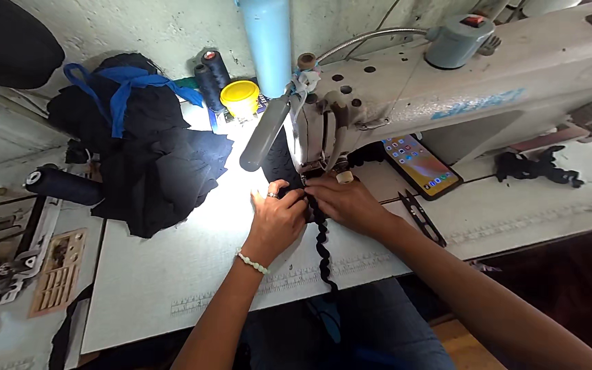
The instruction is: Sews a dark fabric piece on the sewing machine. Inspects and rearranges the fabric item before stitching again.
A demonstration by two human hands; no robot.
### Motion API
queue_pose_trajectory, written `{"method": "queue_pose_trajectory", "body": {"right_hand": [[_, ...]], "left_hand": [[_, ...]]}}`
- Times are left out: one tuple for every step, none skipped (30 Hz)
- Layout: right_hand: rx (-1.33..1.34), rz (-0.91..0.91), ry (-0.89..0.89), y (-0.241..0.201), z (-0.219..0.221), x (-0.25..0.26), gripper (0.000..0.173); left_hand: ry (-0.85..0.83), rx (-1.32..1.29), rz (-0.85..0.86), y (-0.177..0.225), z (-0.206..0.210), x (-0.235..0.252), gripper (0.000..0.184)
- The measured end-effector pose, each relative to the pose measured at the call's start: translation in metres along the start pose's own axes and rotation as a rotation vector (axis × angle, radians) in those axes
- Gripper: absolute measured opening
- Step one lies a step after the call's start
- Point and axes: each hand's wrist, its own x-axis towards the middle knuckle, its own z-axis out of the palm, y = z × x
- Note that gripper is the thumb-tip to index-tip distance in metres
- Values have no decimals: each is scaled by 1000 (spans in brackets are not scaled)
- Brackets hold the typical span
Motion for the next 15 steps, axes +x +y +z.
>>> {"method": "queue_pose_trajectory", "body": {"right_hand": [[-12,-15,1,-1,4,-4,25],[-35,-24,-5,-1,6,-7,25],[-63,-30,-8,-2,7,-10,25],[-87,-34,-8,-4,7,-12,25],[-99,-38,-7,-6,8,-14,26],[-108,-38,-6,-7,7,-15,27],[-113,-33,-6,-9,7,-16,27],[-119,-27,-7,-10,6,-16,27],[-128,-25,-12,-11,5,-17,27],[-138,-26,-16,-11,4,-17,27],[-149,-29,-21,-11,3,-16,27],[-161,-33,-26,-10,3,-16,26],[-170,-37,-29,-9,4,-15,26],[-175,-40,-27,-7,5,-13,26],[-171,-44,-27,-5,5,-12,25]], "left_hand": [[-5,-3,0,-1,0,-1,20],[-12,-7,-2,-2,-1,-2,21],[-20,-11,-3,-2,-1,-2,23],[-26,-13,-5,-2,-1,-2,25],[-30,-11,-7,-2,-1,-3,26],[-30,-4,-7,-2,-1,-3,27],[-34,0,-8,-2,-1,-3,28],[-36,5,-6,-2,-1,-4,28],[-38,9,-4,-2,-2,-4,29],[-39,11,-1,-1,-3,-4,29],[-37,12,0,-1,-3,-3,28],[-34,13,0,-2,-4,-1,26],[-32,11,-3,-2,-4,0,24],[-32,5,-5,-3,-4,1,24],[-31,-4,-8,-5,-4,2,23]]}}
